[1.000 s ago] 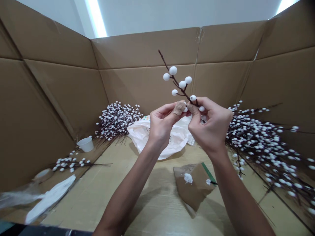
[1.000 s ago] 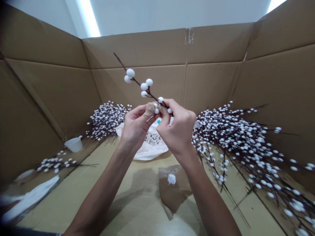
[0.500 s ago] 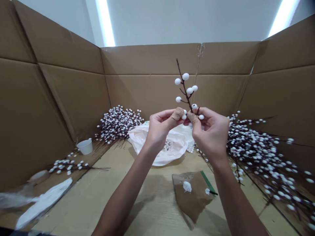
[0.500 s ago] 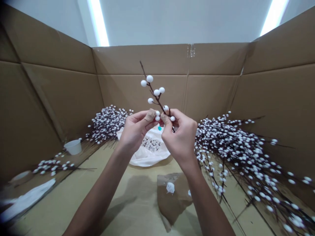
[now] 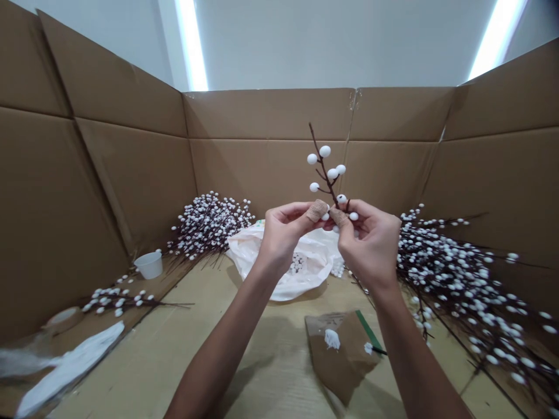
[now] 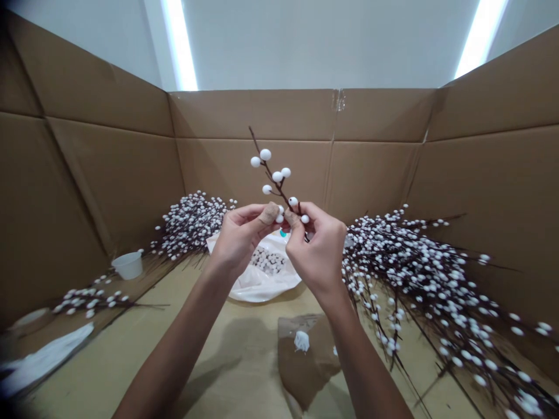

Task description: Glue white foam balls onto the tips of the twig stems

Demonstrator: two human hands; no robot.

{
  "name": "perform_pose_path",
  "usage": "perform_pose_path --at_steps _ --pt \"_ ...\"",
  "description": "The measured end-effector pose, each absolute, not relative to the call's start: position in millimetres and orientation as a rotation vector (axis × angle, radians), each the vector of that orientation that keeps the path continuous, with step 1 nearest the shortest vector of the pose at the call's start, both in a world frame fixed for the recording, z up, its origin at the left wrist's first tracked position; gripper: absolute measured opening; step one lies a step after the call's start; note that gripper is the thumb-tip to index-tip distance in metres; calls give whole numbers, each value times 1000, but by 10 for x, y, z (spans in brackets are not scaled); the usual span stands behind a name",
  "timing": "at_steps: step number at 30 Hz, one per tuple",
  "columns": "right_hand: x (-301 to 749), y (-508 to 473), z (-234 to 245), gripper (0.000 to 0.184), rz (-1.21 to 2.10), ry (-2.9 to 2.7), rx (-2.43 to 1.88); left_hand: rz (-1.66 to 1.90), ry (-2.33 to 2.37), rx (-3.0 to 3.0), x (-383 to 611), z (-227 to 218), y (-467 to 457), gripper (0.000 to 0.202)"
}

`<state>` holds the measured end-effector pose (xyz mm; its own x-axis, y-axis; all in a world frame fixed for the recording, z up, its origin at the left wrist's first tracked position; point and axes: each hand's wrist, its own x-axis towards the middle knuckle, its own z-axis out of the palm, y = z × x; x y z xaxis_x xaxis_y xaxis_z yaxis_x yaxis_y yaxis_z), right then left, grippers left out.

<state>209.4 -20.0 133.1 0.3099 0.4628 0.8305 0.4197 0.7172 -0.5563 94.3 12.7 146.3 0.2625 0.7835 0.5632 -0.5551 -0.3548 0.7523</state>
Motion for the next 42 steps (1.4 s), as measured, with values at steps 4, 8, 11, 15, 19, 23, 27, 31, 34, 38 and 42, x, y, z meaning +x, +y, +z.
perform_pose_path --at_steps 4,8,11,15,19,23,27,31,34,38,42 --pt "2087 -199 1324 8 22 -1287 -832 1415 259 1328 947 1462 132 21" --pt "2082 -206 1350 7 118 -1271 -786 1410 246 1323 947 1470 123 22" --pt "2079 -205 1375 10 240 -1239 -726 1447 250 1310 947 1476 124 22" --pt "2080 -189 1397 12 462 -1163 -608 1537 288 1303 928 1482 158 22" --pt "2090 -201 1428 14 703 -1079 -572 1599 322 1359 861 1512 185 25" --pt "2104 -232 1462 14 873 -1057 -559 1493 414 1553 730 1577 144 42" --pt "2123 -230 1469 13 970 -1059 -525 1112 537 1816 603 1627 83 69" --pt "2135 -214 1466 13 995 -1024 -533 754 502 2005 593 1598 97 78" --pt "2141 -204 1462 13 974 -1013 -546 666 513 2035 649 1537 146 74" --pt "2175 -196 1455 15 971 -1067 -562 710 566 2047 709 1476 206 64" --pt "2245 -177 1462 20 939 -1169 -603 742 584 2073 713 1468 237 48"
